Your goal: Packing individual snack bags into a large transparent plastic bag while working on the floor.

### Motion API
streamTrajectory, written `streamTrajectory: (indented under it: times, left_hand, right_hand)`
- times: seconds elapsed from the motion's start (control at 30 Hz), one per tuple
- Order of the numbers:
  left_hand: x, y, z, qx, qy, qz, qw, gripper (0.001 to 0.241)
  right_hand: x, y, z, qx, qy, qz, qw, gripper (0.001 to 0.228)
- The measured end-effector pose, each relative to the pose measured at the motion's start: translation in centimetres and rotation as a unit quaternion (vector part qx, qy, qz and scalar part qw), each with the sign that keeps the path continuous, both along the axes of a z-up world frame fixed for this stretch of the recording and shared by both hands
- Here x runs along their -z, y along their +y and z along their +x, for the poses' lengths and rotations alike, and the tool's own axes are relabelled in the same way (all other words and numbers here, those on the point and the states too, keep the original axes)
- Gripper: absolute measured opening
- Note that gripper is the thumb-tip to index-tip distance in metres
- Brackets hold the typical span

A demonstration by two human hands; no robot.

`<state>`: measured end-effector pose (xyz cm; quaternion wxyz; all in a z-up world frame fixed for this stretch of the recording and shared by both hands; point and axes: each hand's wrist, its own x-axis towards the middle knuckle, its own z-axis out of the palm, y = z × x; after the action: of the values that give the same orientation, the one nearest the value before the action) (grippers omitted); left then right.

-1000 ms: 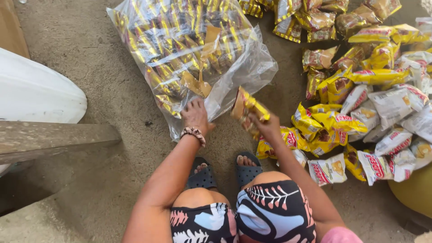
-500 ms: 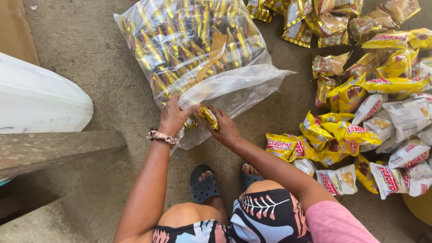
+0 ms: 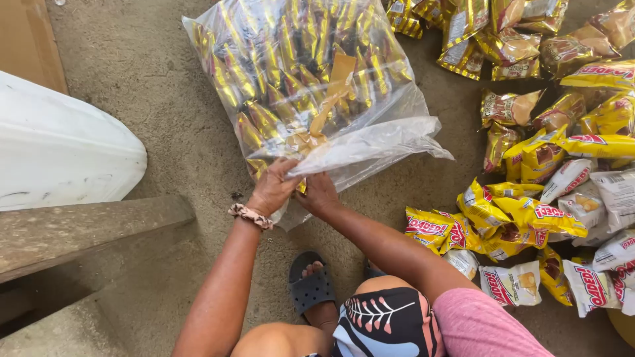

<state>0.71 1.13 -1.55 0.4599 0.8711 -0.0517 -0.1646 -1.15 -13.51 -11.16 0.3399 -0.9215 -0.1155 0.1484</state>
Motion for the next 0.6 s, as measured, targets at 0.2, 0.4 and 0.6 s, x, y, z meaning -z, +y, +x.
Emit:
streamTrajectory:
  times: [0.2,0.4,0.6]
  left_hand:
    - [-2.7,0.3,0.9,-0.032,0.124,-0.094,0.987,0.036]
    - [1.2,0.6,-0.4,0.019,0.145,-0.162,0.976,0.037]
    - [0.5,1.7,-0.7,0.003,0.027,-0.03,0.999,0.045]
  right_hand:
    - [9.3,-0.6,-0.3,-0.04,-0.011,-0.027,0.999,0.045]
    - [4.7,0.0,2.4,-0.055,-0.031,0.093,0.994,0.019]
    - [2.7,-0.8,0.3,-0.074,-0.105,0.129,0.983,0.052]
